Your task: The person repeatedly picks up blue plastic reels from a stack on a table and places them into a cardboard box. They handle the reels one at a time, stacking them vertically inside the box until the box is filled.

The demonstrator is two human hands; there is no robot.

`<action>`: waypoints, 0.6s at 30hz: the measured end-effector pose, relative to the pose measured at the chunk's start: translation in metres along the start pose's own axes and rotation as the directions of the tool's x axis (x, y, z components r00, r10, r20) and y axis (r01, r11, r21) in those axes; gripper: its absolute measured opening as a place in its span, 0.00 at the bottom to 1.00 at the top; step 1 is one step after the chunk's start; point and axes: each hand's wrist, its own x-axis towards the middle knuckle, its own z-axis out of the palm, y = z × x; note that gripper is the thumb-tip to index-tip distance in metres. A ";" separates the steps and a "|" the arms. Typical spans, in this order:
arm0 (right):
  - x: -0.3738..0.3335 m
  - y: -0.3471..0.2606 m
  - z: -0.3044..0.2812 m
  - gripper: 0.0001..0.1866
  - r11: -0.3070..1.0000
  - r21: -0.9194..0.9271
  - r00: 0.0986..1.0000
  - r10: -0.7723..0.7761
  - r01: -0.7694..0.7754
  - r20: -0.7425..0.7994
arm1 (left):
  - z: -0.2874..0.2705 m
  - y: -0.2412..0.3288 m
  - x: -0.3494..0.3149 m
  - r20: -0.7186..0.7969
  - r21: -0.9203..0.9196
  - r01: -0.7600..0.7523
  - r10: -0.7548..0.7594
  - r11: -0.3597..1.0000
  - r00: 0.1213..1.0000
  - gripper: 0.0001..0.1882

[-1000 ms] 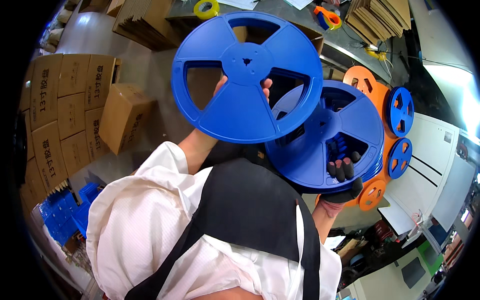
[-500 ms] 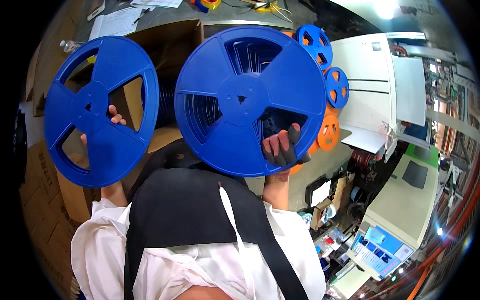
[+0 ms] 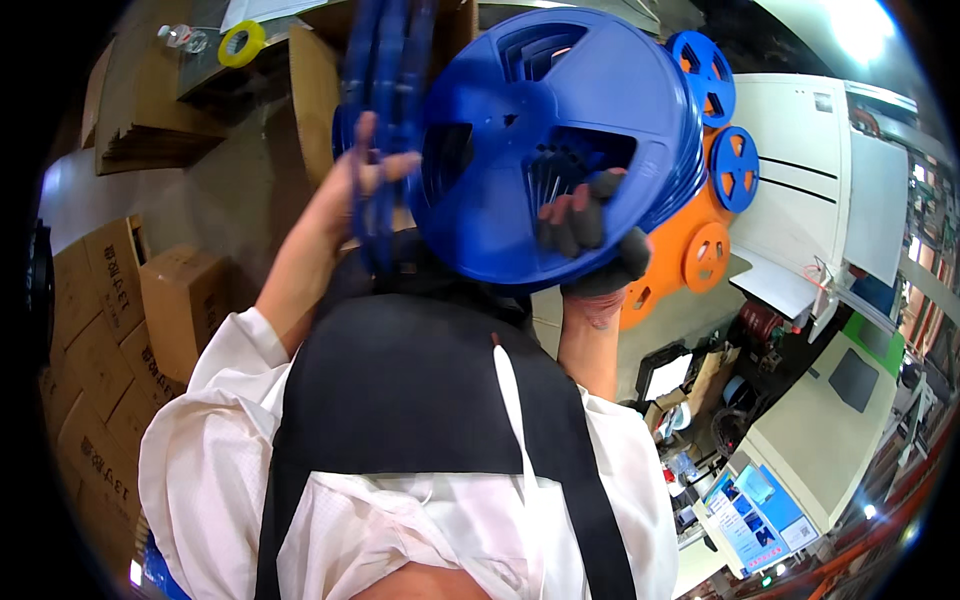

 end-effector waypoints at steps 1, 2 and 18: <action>-0.005 0.007 -0.002 0.30 0.996 -0.019 0.995 0.083 -0.084 -0.058 | 0.016 0.003 0.000 0.052 -0.020 0.050 -0.049 0.999 0.997 0.58; -0.010 0.012 -0.001 0.30 0.985 -0.029 0.980 0.163 -0.167 -0.114 | 0.022 -0.019 0.011 0.064 0.083 0.003 -0.008 0.997 0.998 0.59; 0.006 0.026 0.008 0.29 0.777 -0.372 0.743 0.175 -0.507 -0.646 | -0.037 -0.049 0.018 0.334 -0.487 0.194 -0.023 0.851 0.942 0.41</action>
